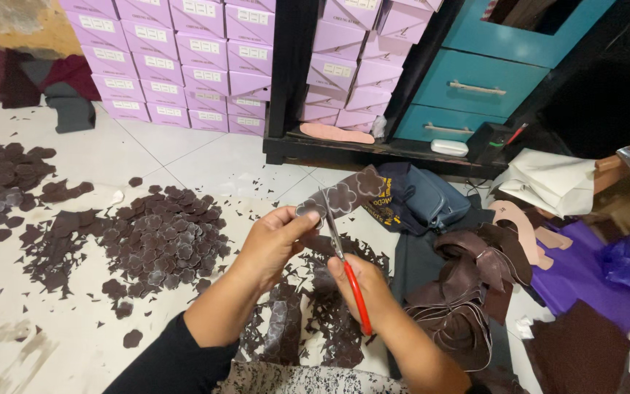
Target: The person sits on the floor and uses red-handled scissors to cut flower-shaped pieces from a dark brown sheet. The cut shapes accumulate in a pile on the floor as the person continues cutting along the pre-drawn outlines.
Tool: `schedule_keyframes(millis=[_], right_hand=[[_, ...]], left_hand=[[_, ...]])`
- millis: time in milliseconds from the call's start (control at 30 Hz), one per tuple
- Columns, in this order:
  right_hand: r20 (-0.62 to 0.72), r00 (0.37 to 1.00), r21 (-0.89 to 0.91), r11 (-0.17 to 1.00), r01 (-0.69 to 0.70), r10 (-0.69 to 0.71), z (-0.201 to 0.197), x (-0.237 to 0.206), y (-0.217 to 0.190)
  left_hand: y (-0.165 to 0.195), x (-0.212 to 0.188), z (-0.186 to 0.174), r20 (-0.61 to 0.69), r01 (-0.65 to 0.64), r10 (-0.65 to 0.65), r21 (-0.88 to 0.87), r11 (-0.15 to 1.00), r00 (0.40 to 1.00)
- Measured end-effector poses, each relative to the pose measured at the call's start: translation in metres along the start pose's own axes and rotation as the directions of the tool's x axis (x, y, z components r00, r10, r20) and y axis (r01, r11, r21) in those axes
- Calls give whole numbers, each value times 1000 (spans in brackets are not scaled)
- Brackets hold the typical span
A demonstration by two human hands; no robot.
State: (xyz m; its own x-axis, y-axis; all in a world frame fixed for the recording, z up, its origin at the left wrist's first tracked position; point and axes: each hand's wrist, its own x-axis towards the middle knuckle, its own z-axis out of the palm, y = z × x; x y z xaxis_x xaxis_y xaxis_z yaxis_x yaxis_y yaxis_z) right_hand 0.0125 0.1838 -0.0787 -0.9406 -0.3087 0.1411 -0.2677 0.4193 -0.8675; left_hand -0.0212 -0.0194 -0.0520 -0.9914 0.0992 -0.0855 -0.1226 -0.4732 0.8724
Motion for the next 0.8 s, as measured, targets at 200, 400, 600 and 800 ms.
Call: schedule_keyframes(millis=[200, 400, 600, 800], right_hand=[[179, 977, 202, 968, -148, 112, -1, -6, -4], [166, 983, 209, 972, -108, 74, -3, -7, -7], [147, 985, 233, 965, -118, 84, -3, -8, -8], [223, 963, 328, 919, -221, 153, -7, -8, -7]], left_hand=[[-3, -4, 8, -40, -100, 98, -28, 995, 994], [-3, -7, 9, -15, -162, 162, 44, 986, 987], [-4, -7, 11, -17, -202, 203, 25, 979, 979], [-1, -8, 4, 2, -203, 204, 94, 975, 979]])
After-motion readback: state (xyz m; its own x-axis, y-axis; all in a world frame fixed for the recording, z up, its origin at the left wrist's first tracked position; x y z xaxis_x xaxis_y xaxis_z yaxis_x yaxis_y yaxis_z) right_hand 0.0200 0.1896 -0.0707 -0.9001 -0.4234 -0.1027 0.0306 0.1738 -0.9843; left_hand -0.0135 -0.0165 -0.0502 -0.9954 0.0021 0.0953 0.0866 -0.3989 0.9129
